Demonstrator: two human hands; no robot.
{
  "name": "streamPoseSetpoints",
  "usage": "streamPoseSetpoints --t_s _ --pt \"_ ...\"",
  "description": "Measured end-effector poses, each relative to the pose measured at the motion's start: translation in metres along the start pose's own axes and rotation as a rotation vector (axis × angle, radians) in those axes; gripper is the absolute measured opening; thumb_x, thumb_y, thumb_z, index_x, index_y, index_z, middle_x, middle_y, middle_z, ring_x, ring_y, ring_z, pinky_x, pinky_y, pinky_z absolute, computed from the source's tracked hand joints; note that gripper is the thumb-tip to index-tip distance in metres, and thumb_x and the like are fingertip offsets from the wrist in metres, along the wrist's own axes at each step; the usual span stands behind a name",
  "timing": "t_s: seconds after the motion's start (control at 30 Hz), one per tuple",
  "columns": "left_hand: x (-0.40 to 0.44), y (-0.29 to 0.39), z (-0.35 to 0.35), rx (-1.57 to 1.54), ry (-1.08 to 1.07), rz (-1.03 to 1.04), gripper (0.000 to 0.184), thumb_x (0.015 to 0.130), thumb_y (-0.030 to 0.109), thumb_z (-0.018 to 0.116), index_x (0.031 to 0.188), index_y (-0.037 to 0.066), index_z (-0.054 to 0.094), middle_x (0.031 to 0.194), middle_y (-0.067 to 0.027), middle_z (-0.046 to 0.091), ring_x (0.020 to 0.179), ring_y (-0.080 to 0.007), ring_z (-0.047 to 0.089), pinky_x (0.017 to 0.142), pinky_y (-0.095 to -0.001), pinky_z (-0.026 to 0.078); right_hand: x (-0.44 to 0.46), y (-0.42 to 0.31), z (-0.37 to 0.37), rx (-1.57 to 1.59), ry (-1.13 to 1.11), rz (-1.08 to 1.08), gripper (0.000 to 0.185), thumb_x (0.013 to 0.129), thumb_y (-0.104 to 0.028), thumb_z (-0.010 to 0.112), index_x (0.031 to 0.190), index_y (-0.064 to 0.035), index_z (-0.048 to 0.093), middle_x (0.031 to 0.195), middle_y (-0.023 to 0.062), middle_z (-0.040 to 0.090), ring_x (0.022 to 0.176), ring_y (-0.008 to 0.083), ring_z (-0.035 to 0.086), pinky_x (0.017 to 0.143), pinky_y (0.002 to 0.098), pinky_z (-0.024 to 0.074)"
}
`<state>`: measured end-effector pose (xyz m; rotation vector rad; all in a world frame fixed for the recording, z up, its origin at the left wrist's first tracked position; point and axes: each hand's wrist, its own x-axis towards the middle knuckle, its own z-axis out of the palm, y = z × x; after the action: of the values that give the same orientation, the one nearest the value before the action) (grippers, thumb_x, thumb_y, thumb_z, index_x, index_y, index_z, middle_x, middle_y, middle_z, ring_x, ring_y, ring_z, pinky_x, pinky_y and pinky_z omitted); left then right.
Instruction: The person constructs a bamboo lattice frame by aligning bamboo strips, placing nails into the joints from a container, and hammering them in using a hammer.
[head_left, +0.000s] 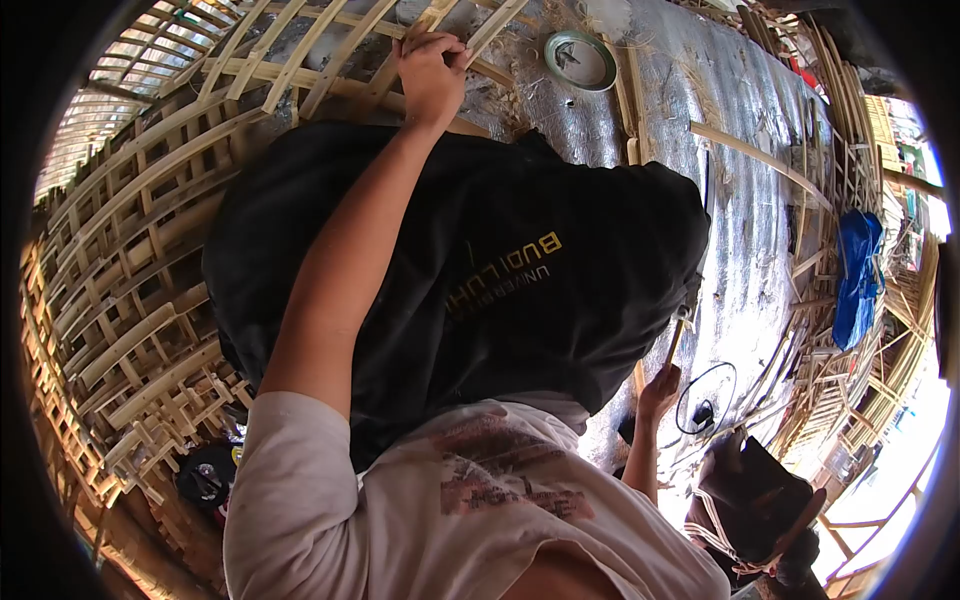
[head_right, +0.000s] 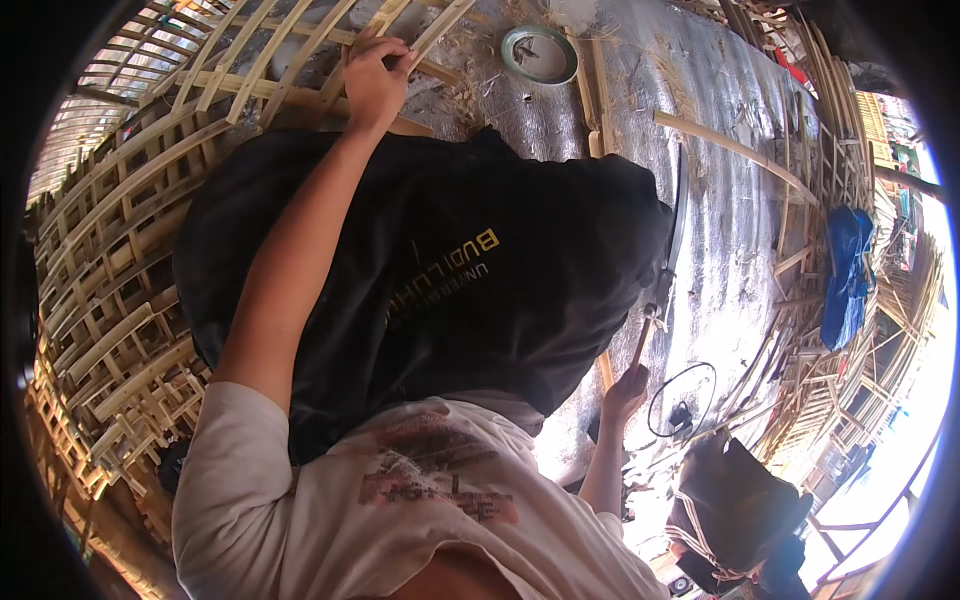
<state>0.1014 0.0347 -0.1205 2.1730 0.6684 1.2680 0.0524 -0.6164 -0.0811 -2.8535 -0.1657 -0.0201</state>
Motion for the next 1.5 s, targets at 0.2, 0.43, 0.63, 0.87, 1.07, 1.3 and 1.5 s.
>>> streamPoseSetpoints --t_s 0.2,0.43,0.63,0.87,1.07,1.3,1.5 --pt "-0.001 0.003 -0.002 0.005 0.000 -0.012 0.006 0.078 0.008 0.080 0.079 0.010 0.074 0.097 -0.0007 0.072 0.123 -0.0288 0.056 0.112 -0.0606 0.030 0.075 -0.025 -0.037 0.345 0.078 0.010 0.028 0.103 -0.032 0.060 0.115 -0.0065 0.055 0.065 0.0000 0.051 0.051 0.0058 0.042 0.044 0.0253 0.0313" --pt "-0.001 0.006 -0.002 -0.011 -0.009 -0.061 0.006 0.078 0.008 0.079 0.079 0.010 0.075 0.098 -0.0013 0.071 0.125 -0.0299 0.055 0.116 -0.0603 0.026 0.183 -0.192 -0.094 0.709 -0.019 -0.391 0.027 0.109 -0.026 0.046 0.122 -0.0031 0.050 0.066 -0.0074 0.037 0.050 0.0002 0.029 0.043 0.0197 0.0229" --pt "0.000 0.013 -0.005 0.051 -0.034 -0.093 0.005 0.079 0.010 0.080 0.080 0.010 0.075 0.100 -0.0016 0.073 0.125 -0.0304 0.056 0.114 -0.0591 0.028 0.222 -0.337 -0.085 0.202 -0.174 -0.776 0.014 0.105 -0.015 0.052 0.112 -0.0025 0.053 0.068 0.0201 0.054 0.053 0.0306 0.053 0.051 0.0403 0.0403" --pt "-0.001 0.014 -0.004 -0.014 -0.035 -0.147 0.006 0.079 0.008 0.079 0.080 0.010 0.074 0.099 -0.0005 0.070 0.128 -0.0291 0.053 0.118 -0.0588 0.023 0.246 -0.419 -0.002 0.163 -0.340 -1.154 0.022 0.101 -0.017 0.060 0.119 -0.0063 0.055 0.079 0.0240 0.068 0.069 0.0462 0.066 0.057 0.0513 0.0510" --pt "0.001 0.017 -0.007 0.038 -0.044 -0.153 0.008 0.078 0.011 0.080 0.078 0.008 0.073 0.102 -0.0011 0.073 0.127 -0.0293 0.056 0.117 -0.0547 0.027 0.257 -0.437 0.047 0.269 -0.170 -1.404 0.030 0.099 -0.018 0.064 0.123 -0.0088 0.050 0.076 0.0226 0.067 0.066 0.0456 0.066 0.058 0.0529 0.0547" --pt "0.002 0.021 -0.008 0.067 -0.043 -0.152 0.008 0.078 0.012 0.081 0.078 0.008 0.073 0.101 -0.0017 0.073 0.127 -0.0288 0.056 0.117 -0.0534 0.028 0.255 -0.447 0.045 0.246 -0.277 -1.277 0.022 0.101 -0.020 0.060 0.117 -0.0066 0.052 0.073 0.0222 0.065 0.066 0.0440 0.066 0.057 0.0515 0.0527" --pt "0.000 0.019 -0.007 0.062 -0.036 -0.136 0.009 0.078 0.013 0.081 0.078 0.009 0.073 0.099 -0.0020 0.074 0.128 -0.0292 0.055 0.116 -0.0532 0.028 0.243 -0.448 0.031 0.260 -0.294 -1.162 0.020 0.104 -0.023 0.054 0.117 -0.0068 0.052 0.071 0.0216 0.065 0.064 0.0438 0.065 0.054 0.0502 0.0499"
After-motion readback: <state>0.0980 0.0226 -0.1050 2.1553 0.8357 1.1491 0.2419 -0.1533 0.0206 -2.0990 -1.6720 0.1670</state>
